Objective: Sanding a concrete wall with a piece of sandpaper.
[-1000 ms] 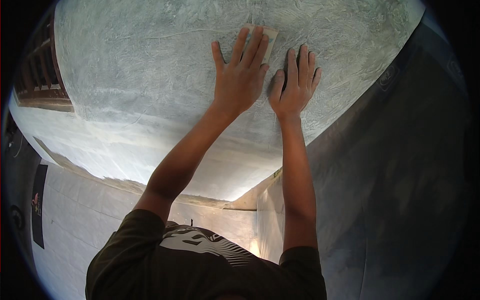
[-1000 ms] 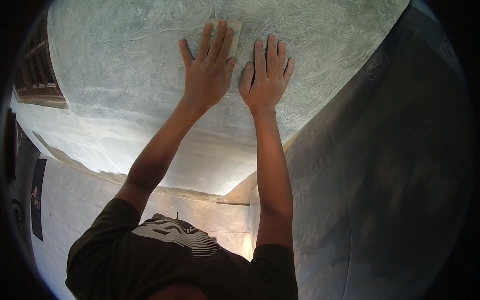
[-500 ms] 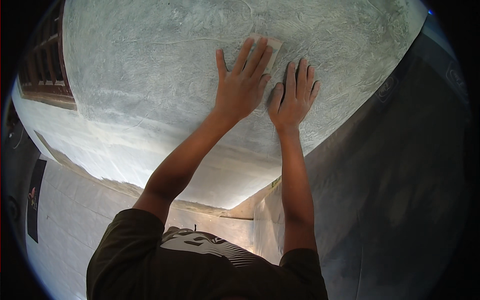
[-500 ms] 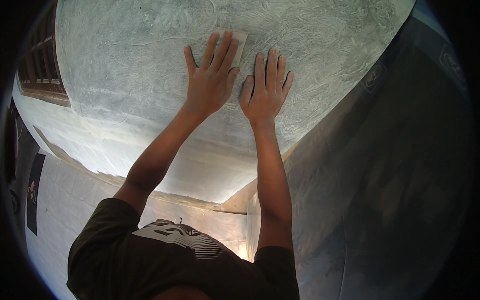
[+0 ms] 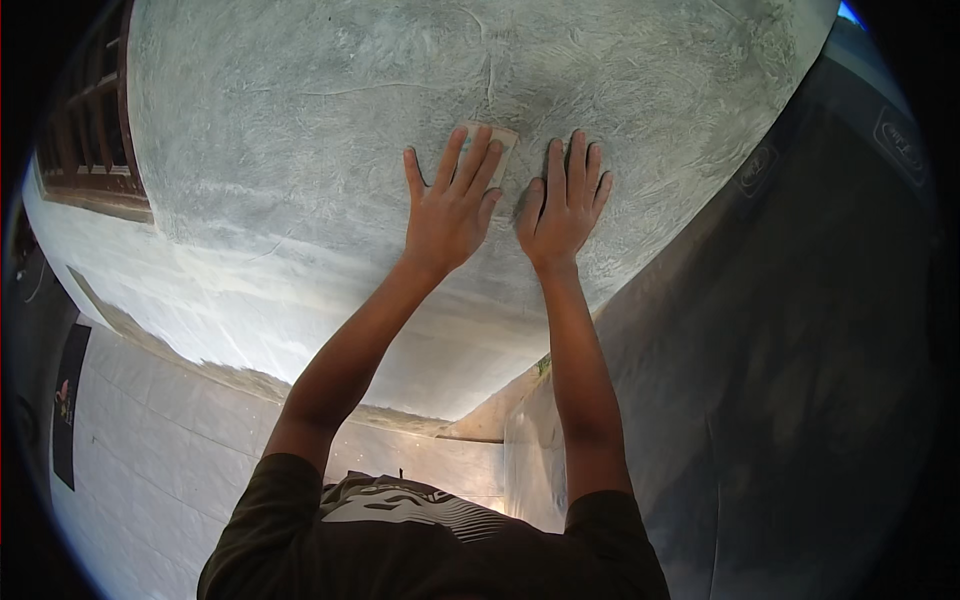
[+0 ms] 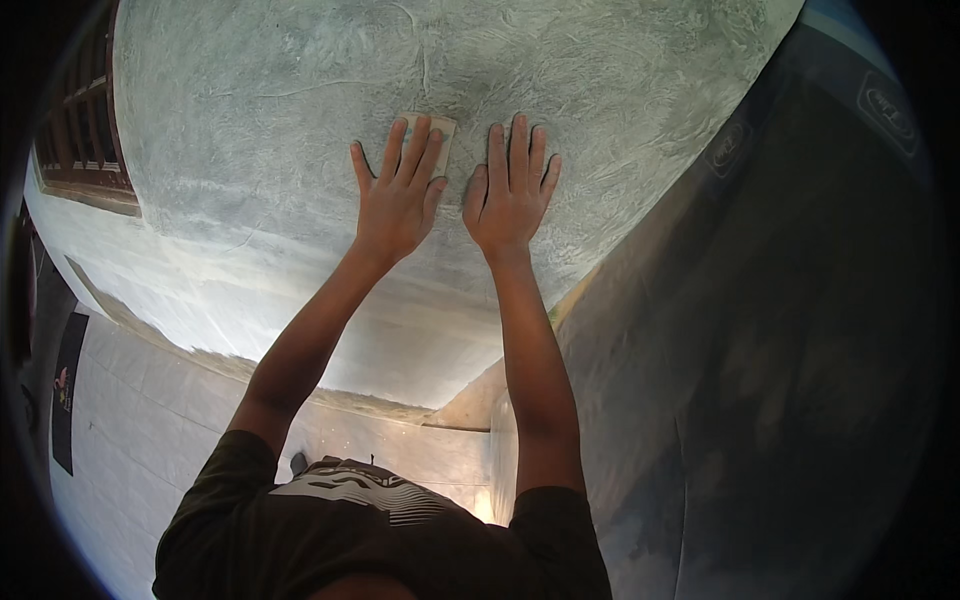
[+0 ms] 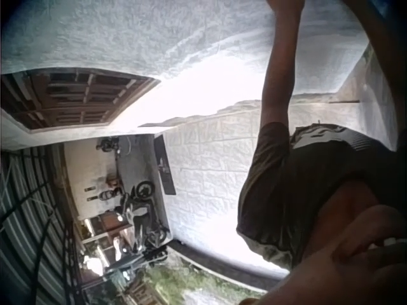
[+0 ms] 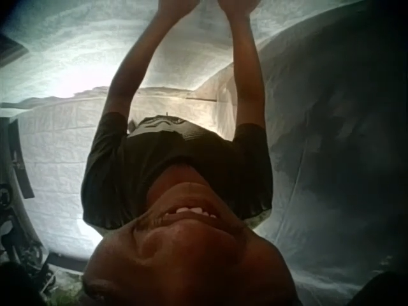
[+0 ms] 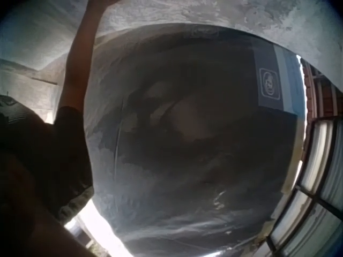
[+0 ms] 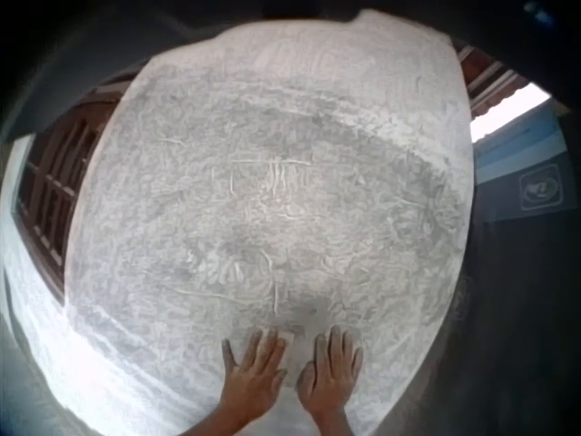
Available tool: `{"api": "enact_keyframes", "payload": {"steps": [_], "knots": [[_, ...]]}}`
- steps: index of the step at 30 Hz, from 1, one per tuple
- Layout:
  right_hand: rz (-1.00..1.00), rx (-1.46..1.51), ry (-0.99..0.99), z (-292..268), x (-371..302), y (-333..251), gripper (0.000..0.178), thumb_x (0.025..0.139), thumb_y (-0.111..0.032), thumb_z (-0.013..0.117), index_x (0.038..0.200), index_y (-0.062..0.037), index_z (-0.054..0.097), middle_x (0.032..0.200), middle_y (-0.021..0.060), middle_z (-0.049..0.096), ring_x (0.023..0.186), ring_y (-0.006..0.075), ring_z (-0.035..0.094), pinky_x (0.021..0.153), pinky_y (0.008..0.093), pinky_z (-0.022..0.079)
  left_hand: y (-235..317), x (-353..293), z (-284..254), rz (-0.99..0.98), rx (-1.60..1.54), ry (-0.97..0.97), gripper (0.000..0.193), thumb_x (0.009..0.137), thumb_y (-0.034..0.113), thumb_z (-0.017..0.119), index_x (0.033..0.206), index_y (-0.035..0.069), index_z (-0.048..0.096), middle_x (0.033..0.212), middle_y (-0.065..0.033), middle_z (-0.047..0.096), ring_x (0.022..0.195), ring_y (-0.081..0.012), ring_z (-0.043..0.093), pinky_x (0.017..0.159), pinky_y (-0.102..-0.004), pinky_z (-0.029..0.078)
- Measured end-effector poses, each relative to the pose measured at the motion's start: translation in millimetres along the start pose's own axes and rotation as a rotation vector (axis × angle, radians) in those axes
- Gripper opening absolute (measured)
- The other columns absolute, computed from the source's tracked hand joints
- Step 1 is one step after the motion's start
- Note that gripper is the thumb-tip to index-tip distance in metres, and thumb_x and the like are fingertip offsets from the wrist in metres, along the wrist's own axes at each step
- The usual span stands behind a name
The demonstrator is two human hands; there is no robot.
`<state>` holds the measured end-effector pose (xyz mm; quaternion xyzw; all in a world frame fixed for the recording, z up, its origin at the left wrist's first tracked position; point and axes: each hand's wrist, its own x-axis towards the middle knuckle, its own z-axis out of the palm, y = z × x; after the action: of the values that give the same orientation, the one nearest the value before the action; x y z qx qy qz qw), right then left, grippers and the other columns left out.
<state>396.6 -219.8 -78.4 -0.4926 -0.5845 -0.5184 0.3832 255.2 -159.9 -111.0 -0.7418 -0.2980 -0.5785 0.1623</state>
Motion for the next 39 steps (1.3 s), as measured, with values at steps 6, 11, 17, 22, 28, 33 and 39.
{"api": "enact_keyframes", "payload": {"steps": [6,11,17,22,28,33,39], "knots": [[0.011,0.01,-0.006,-1.8,-1.1,-6.1,0.048,0.095,-0.022,0.046,0.14,-0.007,0.057,0.155,0.0166,0.043,0.147,0.0374,0.033,0.118,0.0581,0.015,1.8,61.3,-23.0,0.084,-0.01,0.129,0.064,0.1,0.032,0.055,0.156,0.013,0.032,0.166,-0.0019,0.022,0.154,-0.0252,0.016,0.115,-0.0716,0.005],[0.013,0.0,-0.026,-4.8,-23.3,-3.5,0.048,0.095,-0.022,0.046,0.14,-0.0073,0.057,0.155,0.017,0.043,0.147,0.0377,0.033,0.117,0.0584,0.016,15.1,1.6,-8.1,-0.051,0.051,0.026,0.064,0.095,0.037,0.061,0.151,0.016,0.04,0.162,0.0013,0.03,0.152,-0.0219,0.023,0.115,-0.0698,0.012],[0.019,0.017,-0.025,-5.3,-25.8,-4.0,0.05,0.099,-0.025,0.042,0.144,-0.0047,0.052,0.154,0.0199,0.043,0.146,0.041,0.032,0.118,0.058,0.013,6.2,51.5,-15.9,0.059,0.008,0.116,0.063,0.097,0.035,0.059,0.153,0.015,0.038,0.165,0.0002,0.026,0.153,-0.0237,0.02,0.113,-0.0724,0.009],[0.027,-0.011,-0.006,-1.4,-28.6,-2.5,0.049,0.095,-0.023,0.045,0.139,-0.0069,0.058,0.155,0.0169,0.043,0.146,0.0375,0.034,0.118,0.0572,0.013,-3.7,-22.0,1.4,0.003,-0.015,-0.076,0.063,0.099,0.033,0.057,0.155,0.015,0.035,0.165,-0.0008,0.025,0.153,-0.0256,0.02,0.113,-0.0721,0.012],[0.027,0.001,0.007,-0.1,-25.8,-5.1,0.049,0.094,-0.023,0.046,0.138,-0.0068,0.059,0.155,0.0166,0.044,0.146,0.037,0.035,0.118,0.0571,0.015,-2.0,61.0,-18.0,0.087,0.012,0.137,0.064,0.098,0.035,0.058,0.155,0.016,0.036,0.165,-0.0008,0.026,0.153,-0.0248,0.021,0.113,-0.0725,0.012],[0.033,-0.006,-0.007,-3.6,-30.1,-4.3,0.049,0.093,-0.024,0.047,0.138,-0.0068,0.059,0.155,0.0167,0.044,0.147,0.0369,0.033,0.118,0.0571,0.014,-5.7,0.7,-5.1,0.089,0.015,-0.042,0.063,0.095,0.036,0.062,0.152,0.019,0.042,0.164,0.0018,0.028,0.152,-0.0209,0.022,0.115,-0.0696,0.011],[0.025,0.017,-0.031,-3.1,-37.4,-5.5,0.05,0.097,-0.026,0.045,0.141,-0.0046,0.055,0.154,0.0191,0.043,0.146,0.041,0.032,0.118,0.0576,0.013,-12.5,60.0,-22.7,0.115,0.042,0.107,0.066,0.093,0.037,0.064,0.153,0.022,0.041,0.164,0.0035,0.027,0.153,-0.021,0.021,0.116,-0.0682,0.008]]}}
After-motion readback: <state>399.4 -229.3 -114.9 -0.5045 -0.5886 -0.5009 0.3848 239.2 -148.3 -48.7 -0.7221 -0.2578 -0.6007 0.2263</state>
